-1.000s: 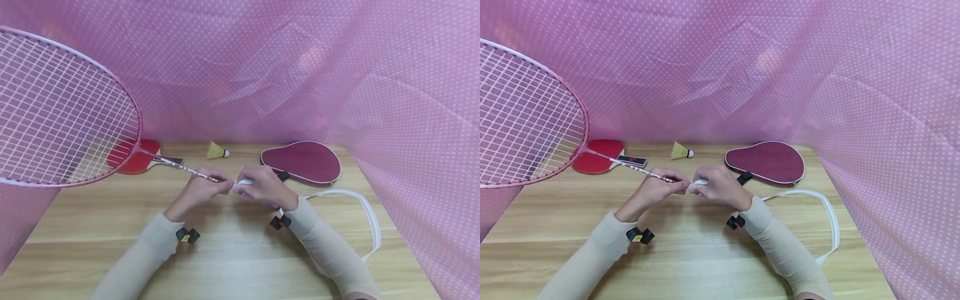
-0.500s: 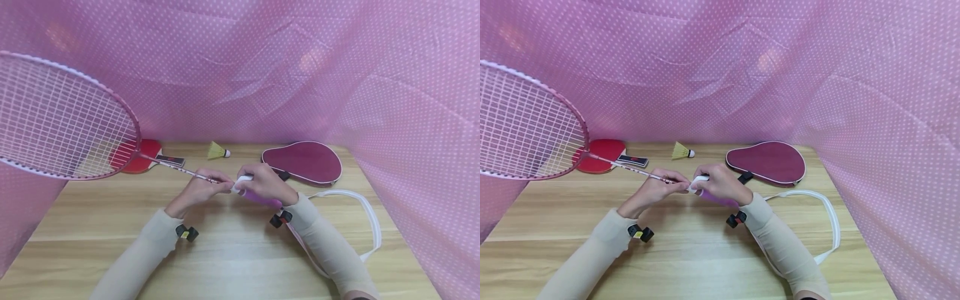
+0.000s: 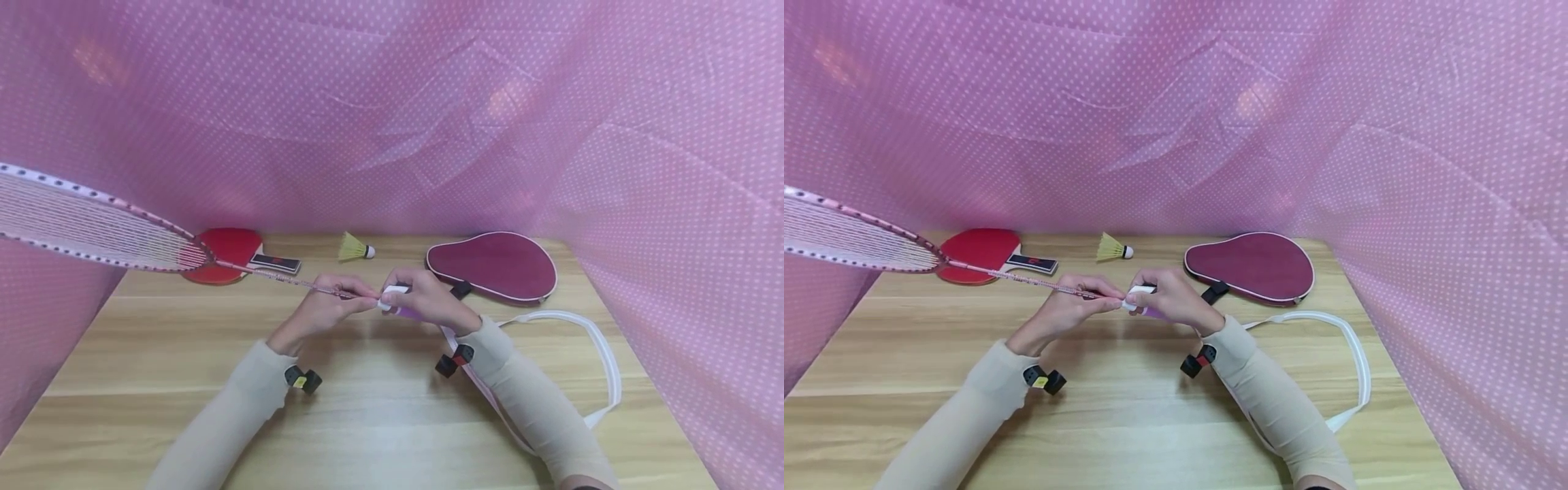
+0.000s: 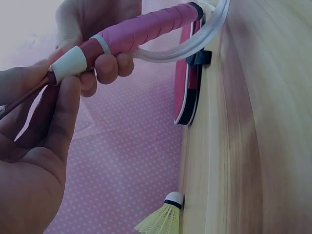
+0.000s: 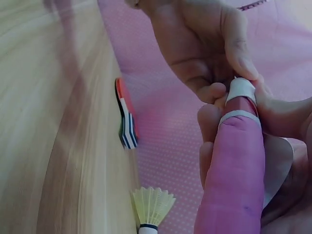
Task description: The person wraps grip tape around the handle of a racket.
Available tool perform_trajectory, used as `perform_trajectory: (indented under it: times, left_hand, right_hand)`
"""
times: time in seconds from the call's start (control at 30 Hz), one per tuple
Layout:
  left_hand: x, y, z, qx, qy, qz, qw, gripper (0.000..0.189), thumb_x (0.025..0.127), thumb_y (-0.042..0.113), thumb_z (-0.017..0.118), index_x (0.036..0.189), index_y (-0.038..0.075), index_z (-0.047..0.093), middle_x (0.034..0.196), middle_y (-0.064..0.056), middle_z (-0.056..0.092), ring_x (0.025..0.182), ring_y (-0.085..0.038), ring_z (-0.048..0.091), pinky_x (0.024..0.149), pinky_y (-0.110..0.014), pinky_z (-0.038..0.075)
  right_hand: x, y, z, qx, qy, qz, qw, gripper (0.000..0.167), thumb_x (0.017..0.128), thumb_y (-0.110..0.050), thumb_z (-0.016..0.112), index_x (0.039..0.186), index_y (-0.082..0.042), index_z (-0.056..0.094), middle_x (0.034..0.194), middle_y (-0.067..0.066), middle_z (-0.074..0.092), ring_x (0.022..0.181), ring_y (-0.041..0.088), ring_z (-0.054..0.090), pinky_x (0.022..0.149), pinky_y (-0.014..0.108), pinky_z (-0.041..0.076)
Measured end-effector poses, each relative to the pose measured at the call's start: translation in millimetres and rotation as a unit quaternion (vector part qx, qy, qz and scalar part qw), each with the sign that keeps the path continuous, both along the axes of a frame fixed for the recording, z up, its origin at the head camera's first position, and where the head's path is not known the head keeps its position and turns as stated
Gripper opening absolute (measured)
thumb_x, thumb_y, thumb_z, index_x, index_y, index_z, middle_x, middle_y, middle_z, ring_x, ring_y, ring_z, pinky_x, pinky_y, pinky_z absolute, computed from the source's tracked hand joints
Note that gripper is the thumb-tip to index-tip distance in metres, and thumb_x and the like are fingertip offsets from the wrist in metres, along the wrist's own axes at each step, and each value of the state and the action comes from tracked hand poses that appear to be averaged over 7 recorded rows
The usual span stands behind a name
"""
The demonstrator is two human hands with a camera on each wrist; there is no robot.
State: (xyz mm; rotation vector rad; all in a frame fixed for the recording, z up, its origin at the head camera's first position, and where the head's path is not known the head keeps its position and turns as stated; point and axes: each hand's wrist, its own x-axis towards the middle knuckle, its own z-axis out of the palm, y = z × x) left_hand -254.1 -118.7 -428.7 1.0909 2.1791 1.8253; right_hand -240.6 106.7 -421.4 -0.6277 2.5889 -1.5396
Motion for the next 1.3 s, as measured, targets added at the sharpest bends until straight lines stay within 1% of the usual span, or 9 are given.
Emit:
perform_trajectory:
  times: [0.13,0.23,0.47,0.53,0.63,0.87,1.0,1.13,1.3]
  left_hand:
    - [-3.7,1.1,-2.4,0.016,-0.003,0.010,0.9998,0.013,0.086,0.003,0.077,0.098,-0.003,0.076,0.097,-0.019,0.076,0.079,-0.009,0.069,0.071,-0.022,0.058]
    - [-5.3,5.0,-5.1,0.031,-0.017,0.038,0.9987,0.016,0.085,0.005,0.079,0.100,-0.003,0.076,0.096,-0.015,0.077,0.078,-0.009,0.069,0.069,-0.021,0.057]
    - [0.2,16.4,-16.3,0.027,-0.047,0.073,0.9958,0.029,0.081,0.017,0.085,0.105,0.005,0.074,0.102,-0.010,0.076,0.092,-0.017,0.072,0.083,-0.028,0.060]
    - [2.3,17.8,-17.1,0.018,-0.039,0.081,0.9958,0.026,0.079,0.020,0.087,0.100,0.009,0.076,0.099,-0.007,0.078,0.089,-0.017,0.072,0.079,-0.027,0.061]
    - [7.2,18.5,-15.4,0.001,-0.025,0.096,0.9951,0.019,0.080,0.024,0.087,0.095,0.016,0.078,0.093,-0.001,0.079,0.084,-0.016,0.072,0.071,-0.025,0.058]
    - [14.0,17.1,-6.4,-0.034,-0.023,0.088,0.9953,0.017,0.078,0.026,0.088,0.092,0.018,0.080,0.091,0.001,0.079,0.079,-0.016,0.070,0.067,-0.024,0.055]
    - [15.7,15.9,-3.4,-0.052,-0.017,0.082,0.9952,0.015,0.079,0.022,0.087,0.091,0.018,0.080,0.092,0.000,0.078,0.079,-0.016,0.070,0.068,-0.024,0.056]
    - [18.5,15.8,-2.7,-0.060,-0.016,0.069,0.9957,0.015,0.079,0.018,0.087,0.092,0.016,0.080,0.092,-0.002,0.078,0.078,-0.014,0.069,0.067,-0.023,0.056]
    - [22.2,16.6,-1.2,-0.058,-0.007,0.055,0.9968,0.015,0.081,0.014,0.085,0.095,0.012,0.080,0.094,-0.006,0.078,0.079,-0.013,0.068,0.068,-0.022,0.056]
  right_hand:
    - [-0.1,-4,0.2,-0.024,0.000,-0.013,0.9996,0.007,0.091,-0.015,0.072,0.088,-0.008,0.070,0.079,0.005,0.074,0.074,0.015,0.070,0.074,0.028,0.058]
    - [1.0,-6,1.1,-0.028,0.017,-0.038,0.9988,0.007,0.090,-0.016,0.073,0.088,-0.011,0.070,0.079,0.004,0.073,0.069,0.012,0.068,0.068,0.028,0.059]
    - [4.9,-2,-2.2,-0.012,0.065,-0.058,0.9961,0.009,0.085,-0.015,0.076,0.084,-0.014,0.067,0.077,0.001,0.067,0.064,0.011,0.057,0.055,0.023,0.048]
    - [6.6,0,-2.1,-0.007,0.062,-0.052,0.9967,0.009,0.084,-0.015,0.076,0.084,-0.013,0.067,0.077,0.000,0.065,0.066,0.011,0.056,0.057,0.023,0.047]
    - [7.9,4,-0.3,-0.016,0.027,-0.030,0.9990,0.009,0.084,-0.014,0.075,0.083,-0.011,0.067,0.077,0.001,0.066,0.067,0.011,0.056,0.057,0.023,0.046]
    - [10.5,12,3.5,-0.028,-0.033,0.012,0.9990,0.016,0.083,-0.021,0.079,0.080,-0.011,0.068,0.076,0.003,0.070,0.073,0.014,0.058,0.065,0.026,0.048]
    - [12.1,16,7.9,0.031,0.016,0.025,0.9991,0.015,0.086,-0.028,0.079,0.082,-0.017,0.069,0.078,-0.002,0.072,0.080,0.012,0.064,0.073,0.027,0.051]
    - [14.7,20,12.8,0.110,0.086,0.030,0.9897,0.016,0.087,-0.034,0.079,0.080,-0.025,0.068,0.075,-0.011,0.072,0.075,0.007,0.062,0.069,0.024,0.048]
    - [17.8,29,18.4,0.115,0.112,0.059,0.9853,0.016,0.086,-0.028,0.081,0.080,-0.021,0.067,0.073,-0.009,0.068,0.068,0.007,0.054,0.063,0.022,0.045]
